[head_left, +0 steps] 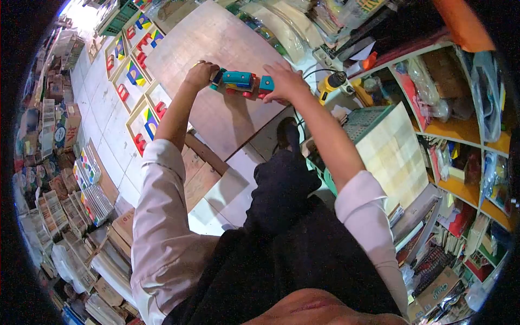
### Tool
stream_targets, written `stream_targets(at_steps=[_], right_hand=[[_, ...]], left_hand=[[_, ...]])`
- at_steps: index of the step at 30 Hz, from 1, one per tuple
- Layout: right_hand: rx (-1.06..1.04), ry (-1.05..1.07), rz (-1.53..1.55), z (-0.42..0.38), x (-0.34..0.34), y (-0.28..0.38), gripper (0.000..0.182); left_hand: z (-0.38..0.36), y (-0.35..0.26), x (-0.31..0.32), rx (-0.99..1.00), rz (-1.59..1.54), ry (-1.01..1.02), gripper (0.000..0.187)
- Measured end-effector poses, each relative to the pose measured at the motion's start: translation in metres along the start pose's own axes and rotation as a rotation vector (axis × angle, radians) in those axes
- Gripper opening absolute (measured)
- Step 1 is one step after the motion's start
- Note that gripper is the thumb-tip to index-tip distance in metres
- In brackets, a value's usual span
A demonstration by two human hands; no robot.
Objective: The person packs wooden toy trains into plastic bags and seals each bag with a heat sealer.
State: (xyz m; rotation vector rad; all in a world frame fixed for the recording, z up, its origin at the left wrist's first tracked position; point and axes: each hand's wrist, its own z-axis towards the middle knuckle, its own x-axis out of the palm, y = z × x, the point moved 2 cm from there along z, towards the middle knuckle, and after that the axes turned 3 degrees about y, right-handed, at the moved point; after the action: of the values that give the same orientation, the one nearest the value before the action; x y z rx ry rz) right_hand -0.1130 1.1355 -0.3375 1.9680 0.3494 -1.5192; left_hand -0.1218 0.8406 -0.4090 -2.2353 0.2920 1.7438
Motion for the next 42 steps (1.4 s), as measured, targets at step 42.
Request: stream_targets(at_steps=[42], right_hand=[[0.857,0.138,-0.095,-0.532,-0.054,-0.269,0.065]], left_hand=[[0.078,-0.602,-0.066,0.74,0.072,0.118,0.048]])
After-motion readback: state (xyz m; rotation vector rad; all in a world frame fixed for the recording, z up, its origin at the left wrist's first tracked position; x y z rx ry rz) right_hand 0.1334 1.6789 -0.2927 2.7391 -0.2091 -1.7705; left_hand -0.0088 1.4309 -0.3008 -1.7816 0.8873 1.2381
